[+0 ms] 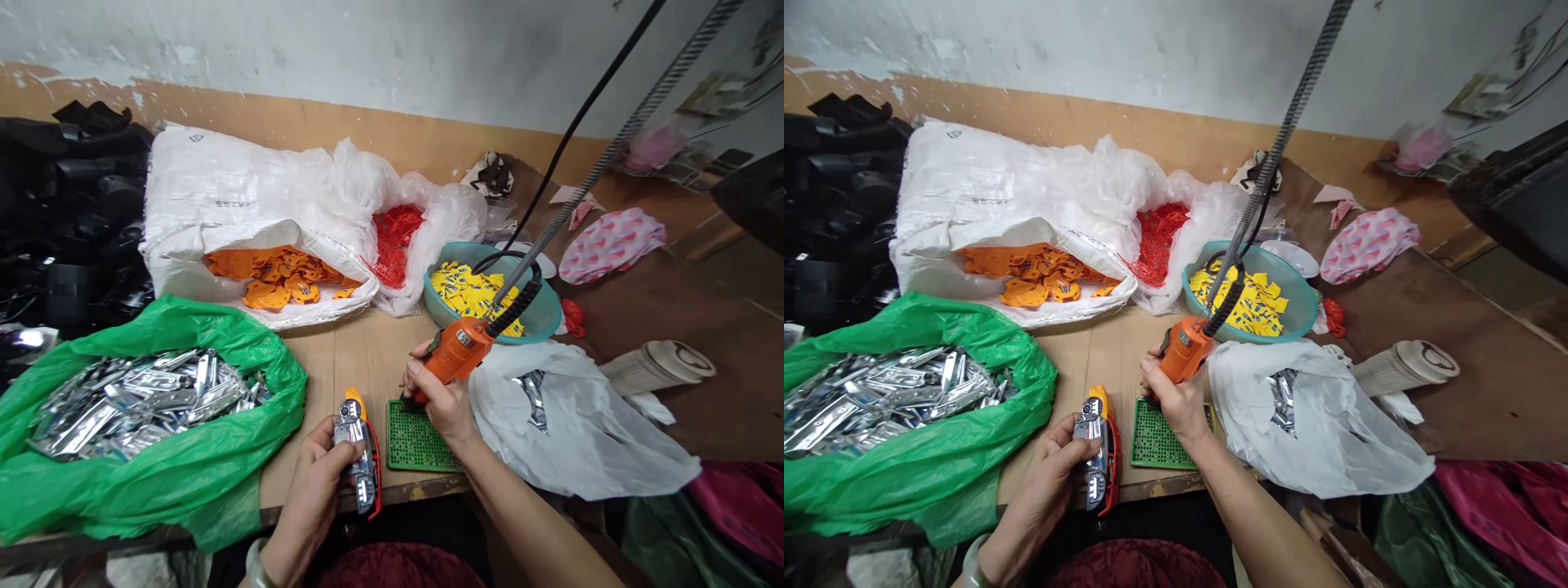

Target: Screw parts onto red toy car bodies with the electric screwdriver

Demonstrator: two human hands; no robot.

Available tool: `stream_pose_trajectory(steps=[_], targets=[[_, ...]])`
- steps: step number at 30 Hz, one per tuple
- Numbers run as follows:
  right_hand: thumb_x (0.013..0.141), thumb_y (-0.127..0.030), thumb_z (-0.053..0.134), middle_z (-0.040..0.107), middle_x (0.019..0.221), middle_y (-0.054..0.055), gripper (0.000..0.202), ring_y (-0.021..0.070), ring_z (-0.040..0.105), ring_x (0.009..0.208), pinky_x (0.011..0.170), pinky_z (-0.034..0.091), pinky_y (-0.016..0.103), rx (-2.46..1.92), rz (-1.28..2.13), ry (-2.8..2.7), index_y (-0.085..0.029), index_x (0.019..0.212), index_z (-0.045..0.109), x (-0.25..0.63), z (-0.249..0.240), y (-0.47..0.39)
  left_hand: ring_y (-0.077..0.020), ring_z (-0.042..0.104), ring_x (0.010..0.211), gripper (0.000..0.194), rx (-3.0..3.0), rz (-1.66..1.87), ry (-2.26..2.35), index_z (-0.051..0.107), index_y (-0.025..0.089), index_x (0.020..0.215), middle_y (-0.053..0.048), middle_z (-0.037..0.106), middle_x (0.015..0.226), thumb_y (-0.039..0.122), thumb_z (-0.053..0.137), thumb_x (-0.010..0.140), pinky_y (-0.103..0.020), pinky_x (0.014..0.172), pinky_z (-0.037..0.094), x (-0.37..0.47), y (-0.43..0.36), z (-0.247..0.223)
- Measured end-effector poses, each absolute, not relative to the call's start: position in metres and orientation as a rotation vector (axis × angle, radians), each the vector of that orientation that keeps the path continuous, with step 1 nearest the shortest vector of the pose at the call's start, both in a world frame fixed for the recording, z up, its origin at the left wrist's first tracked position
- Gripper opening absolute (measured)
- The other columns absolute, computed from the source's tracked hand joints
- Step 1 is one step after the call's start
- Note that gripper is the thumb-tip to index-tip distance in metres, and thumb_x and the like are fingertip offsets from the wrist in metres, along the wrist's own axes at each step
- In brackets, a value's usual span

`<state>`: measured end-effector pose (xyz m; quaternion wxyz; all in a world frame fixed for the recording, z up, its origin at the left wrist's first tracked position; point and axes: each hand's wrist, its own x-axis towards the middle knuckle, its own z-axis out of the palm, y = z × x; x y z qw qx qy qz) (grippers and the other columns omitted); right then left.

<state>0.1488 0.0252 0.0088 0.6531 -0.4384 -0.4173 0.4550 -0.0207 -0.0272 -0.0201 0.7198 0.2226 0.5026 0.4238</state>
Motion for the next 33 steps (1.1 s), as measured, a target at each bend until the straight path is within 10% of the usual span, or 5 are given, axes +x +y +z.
stream_pose_trajectory(steps=[33], targets=[[0.083, -0.034, 0.07, 0.052, 0.054, -0.008, 0.021, 0.0127, 0.05, 0.044, 0.054, 0.048, 0.031, -0.645, 1.296, -1.037, -0.023, 0.096, 0.058, 0.106, 0.063, 0.016, -0.0092, 0.045, 0.039, 0.016, 0.68, 0.995, 1.227, 0.058, 0.018, 0.066, 0.007, 0.052, 0.049, 0.02, 0.065, 0.052, -0.019, 0.036, 0.032, -0.017, -0.024, 0.015]])
